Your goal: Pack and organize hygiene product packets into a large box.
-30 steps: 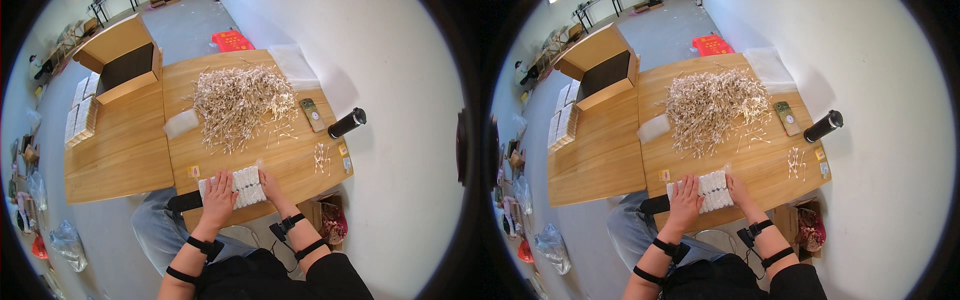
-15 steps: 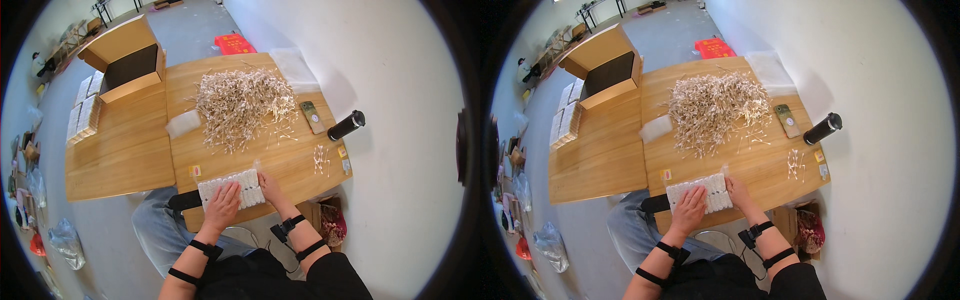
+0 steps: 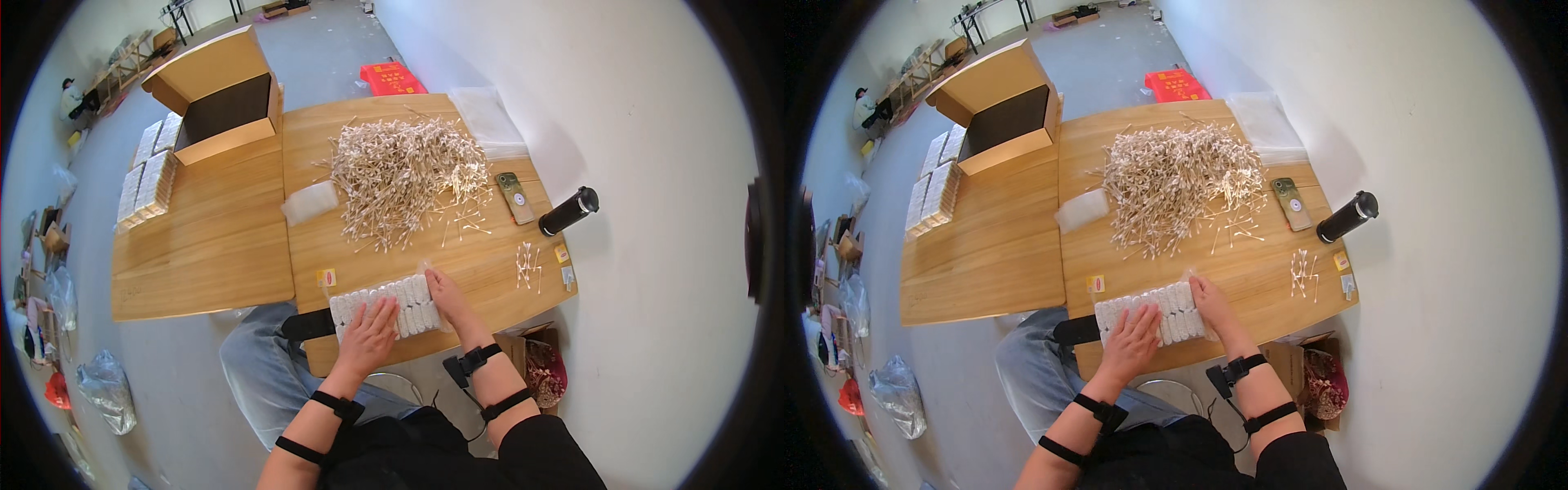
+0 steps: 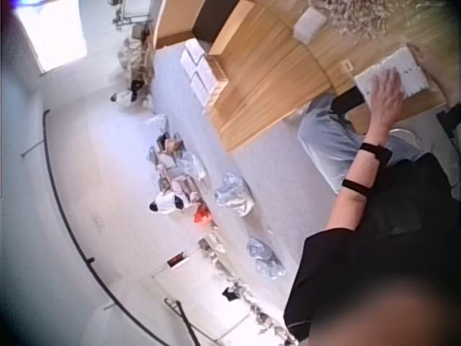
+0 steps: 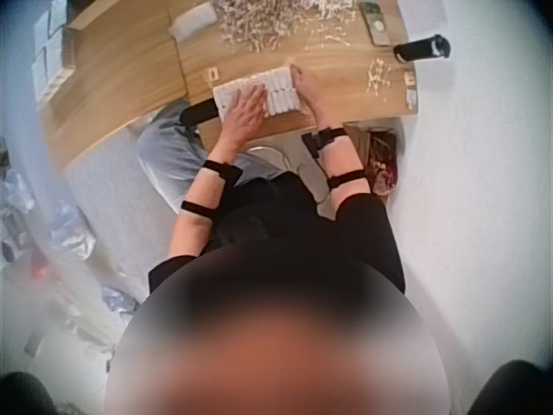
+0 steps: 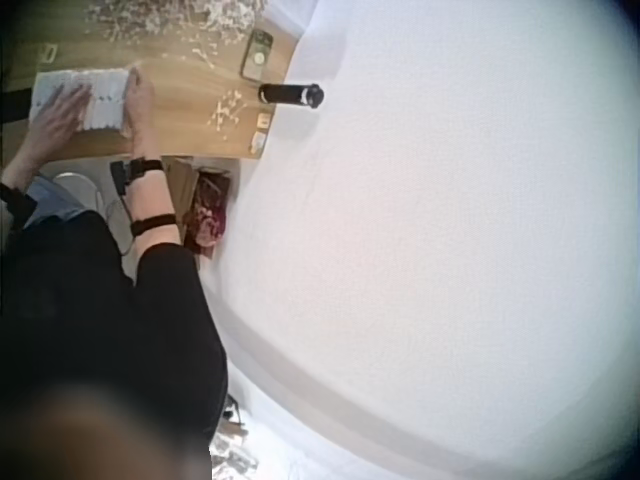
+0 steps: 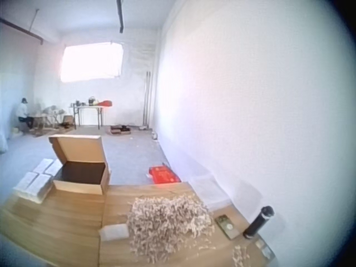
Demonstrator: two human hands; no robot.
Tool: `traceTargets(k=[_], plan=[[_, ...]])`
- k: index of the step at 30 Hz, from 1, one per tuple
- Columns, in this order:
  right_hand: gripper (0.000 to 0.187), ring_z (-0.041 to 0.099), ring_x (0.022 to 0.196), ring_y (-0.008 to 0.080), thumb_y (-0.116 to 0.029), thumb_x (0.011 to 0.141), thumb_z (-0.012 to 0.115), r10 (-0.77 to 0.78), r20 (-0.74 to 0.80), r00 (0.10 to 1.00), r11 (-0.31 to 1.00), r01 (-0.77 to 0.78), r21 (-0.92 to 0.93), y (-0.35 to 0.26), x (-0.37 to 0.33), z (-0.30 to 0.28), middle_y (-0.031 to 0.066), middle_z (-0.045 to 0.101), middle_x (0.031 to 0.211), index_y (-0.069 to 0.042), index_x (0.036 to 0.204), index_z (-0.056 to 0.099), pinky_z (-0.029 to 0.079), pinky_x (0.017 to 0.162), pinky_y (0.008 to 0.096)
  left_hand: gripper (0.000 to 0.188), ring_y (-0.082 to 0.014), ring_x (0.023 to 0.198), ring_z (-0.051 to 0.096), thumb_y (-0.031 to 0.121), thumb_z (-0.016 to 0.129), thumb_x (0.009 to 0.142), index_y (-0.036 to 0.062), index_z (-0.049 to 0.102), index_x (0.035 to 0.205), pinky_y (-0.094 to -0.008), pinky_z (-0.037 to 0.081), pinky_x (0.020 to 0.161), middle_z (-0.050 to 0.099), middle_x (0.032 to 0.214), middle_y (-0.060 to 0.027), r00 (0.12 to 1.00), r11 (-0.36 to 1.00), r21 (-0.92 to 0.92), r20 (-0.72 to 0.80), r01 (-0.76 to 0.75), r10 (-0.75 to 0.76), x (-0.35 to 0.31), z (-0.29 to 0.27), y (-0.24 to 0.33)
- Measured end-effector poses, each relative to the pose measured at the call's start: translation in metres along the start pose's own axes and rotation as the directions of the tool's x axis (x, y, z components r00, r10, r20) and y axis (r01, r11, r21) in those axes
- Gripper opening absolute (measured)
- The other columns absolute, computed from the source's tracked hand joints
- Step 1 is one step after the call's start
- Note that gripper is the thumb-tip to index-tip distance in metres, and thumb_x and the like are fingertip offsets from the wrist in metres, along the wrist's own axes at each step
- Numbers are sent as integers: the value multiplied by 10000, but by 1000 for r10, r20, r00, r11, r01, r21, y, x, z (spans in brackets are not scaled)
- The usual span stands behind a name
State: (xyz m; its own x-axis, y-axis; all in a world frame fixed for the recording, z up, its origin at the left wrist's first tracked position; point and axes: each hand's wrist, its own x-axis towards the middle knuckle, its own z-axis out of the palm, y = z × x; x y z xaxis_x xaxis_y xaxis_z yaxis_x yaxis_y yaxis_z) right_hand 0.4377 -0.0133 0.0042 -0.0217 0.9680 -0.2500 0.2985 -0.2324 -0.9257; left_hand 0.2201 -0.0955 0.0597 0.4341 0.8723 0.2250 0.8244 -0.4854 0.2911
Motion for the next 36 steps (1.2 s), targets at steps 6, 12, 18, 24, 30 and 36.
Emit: traceTargets(k=[6,12,18,24,30,36], plan=[[333,579,797,160,-274,1016,462,-64,-21,998,990,66,123,3,-4,21,108,659,868,28,1028,601,473,747,319,502,-215,1333,418,210,572,880,69,485,1354,-395,290,1119,457,1429,-90,999,996,-79,41,-32,35,-2,-3,-1],[324,574,785,131,-274,1027,450,-105,11,994,993,106,-44,4,3,18,75,649,845,14,1037,597,474,728,285,476,-229,1329,424,212,545,907,54,483,1352,-422,297,1109,470,1421,-101,995,975,-198,33,96,-92,-1,-2,-14],[323,586,776,149,-268,1024,457,-140,-35,990,990,139,-35,20,6,23,88,660,854,19,1016,605,479,718,301,507,-249,1359,381,256,541,916,23,470,1361,-455,253,1125,452,1440,-100,988,989,20,-42,146,-146,0,-5,-13],[319,596,798,276,-284,1013,464,-176,-61,982,978,168,-124,15,6,22,167,639,857,2,995,606,477,705,362,528,-286,1363,371,249,549,912,13,448,1373,-490,231,1129,425,1456,-122,988,988,-15,-23,154,-154,-1,-4,-19],[317,593,808,415,-297,1001,463,-181,-71,981,978,172,-120,4,-2,24,244,616,862,-10,977,596,472,698,415,543,-317,1373,339,196,504,947,-30,358,1419,-405,217,1147,367,1472,-206,760,741,-466,-197,484,-620,-35,22,-51],[314,586,785,416,-291,1004,457,-144,-90,985,967,121,-222,-11,-11,31,245,619,853,-8,960,585,467,688,423,538,-254,1359,336,163,406,1002,-36,226,1468,-330,234,1122,341,1483,-189,764,349,-865,61,362,-642,-33,22,-52]])
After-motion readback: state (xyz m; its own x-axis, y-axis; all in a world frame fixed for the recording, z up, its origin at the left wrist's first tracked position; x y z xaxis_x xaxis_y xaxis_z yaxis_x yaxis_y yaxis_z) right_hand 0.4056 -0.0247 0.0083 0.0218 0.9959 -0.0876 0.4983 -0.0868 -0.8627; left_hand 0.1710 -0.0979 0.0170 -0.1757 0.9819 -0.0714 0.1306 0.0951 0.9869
